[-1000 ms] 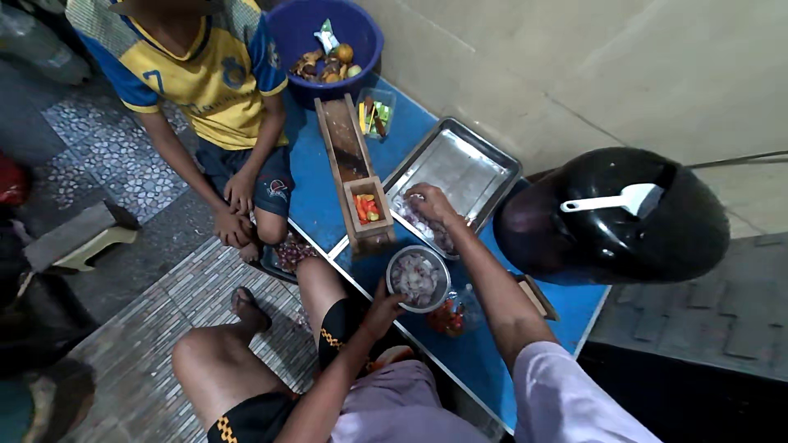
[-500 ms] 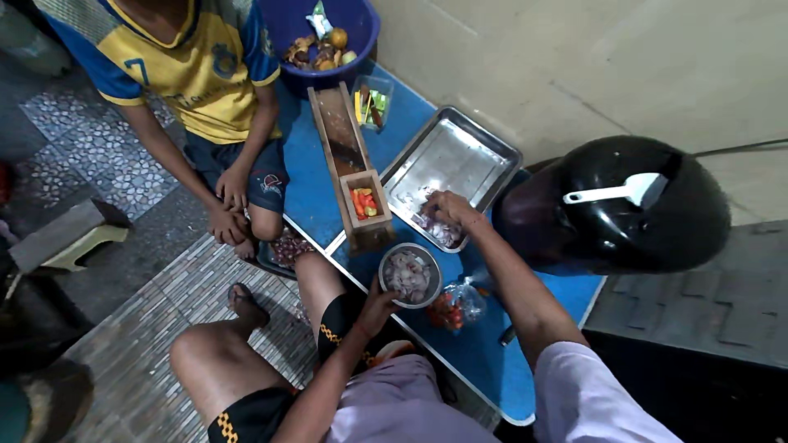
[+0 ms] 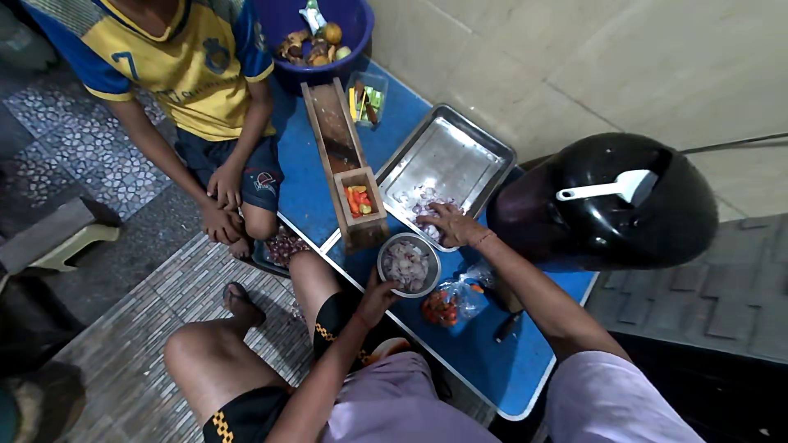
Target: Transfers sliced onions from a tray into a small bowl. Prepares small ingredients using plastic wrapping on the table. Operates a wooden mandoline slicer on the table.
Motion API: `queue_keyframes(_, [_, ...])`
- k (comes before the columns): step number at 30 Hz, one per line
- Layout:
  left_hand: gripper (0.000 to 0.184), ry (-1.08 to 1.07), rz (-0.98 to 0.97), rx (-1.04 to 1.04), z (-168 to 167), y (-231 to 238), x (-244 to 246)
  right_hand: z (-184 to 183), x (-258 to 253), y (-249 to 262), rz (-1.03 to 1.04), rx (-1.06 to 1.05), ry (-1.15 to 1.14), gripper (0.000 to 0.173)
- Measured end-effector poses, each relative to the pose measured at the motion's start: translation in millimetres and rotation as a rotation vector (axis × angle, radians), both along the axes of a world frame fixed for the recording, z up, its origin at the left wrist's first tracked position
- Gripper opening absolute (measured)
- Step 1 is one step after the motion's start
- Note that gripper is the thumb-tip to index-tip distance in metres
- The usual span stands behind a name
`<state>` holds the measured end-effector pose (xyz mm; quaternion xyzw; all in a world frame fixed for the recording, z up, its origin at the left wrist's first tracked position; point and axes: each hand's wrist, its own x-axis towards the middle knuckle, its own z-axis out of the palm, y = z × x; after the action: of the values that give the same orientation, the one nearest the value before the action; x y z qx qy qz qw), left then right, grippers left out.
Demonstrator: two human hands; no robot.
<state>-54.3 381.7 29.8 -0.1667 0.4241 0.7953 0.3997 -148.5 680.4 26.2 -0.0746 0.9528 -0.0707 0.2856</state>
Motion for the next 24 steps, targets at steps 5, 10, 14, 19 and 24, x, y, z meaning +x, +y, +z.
queue_keyframes(5, [0.080, 0.000, 0.008, 0.020, 7, 7, -4, -3, 1, -1, -0.028, -0.003, 0.074, 0.079])
queue_keyframes(10, [0.078, -0.002, -0.003, 0.025, 13, 15, -5, -11, -9, -3, -0.071, -0.056, 0.145, 0.056])
queue_keyframes(14, [0.080, 0.005, 0.009, 0.040, 15, 25, -8, -16, -25, 0, -0.119, -0.182, 0.138, 0.040])
queue_keyframes(19, [0.079, 0.025, 0.020, 0.017, 20, 35, -15, -7, -38, 15, -0.238, -0.396, 0.115, 0.037])
queue_keyframes(24, [0.079, 0.006, 0.063, 0.067, 19, 53, -24, 43, -25, 12, -0.341, -0.469, 0.246, 0.037])
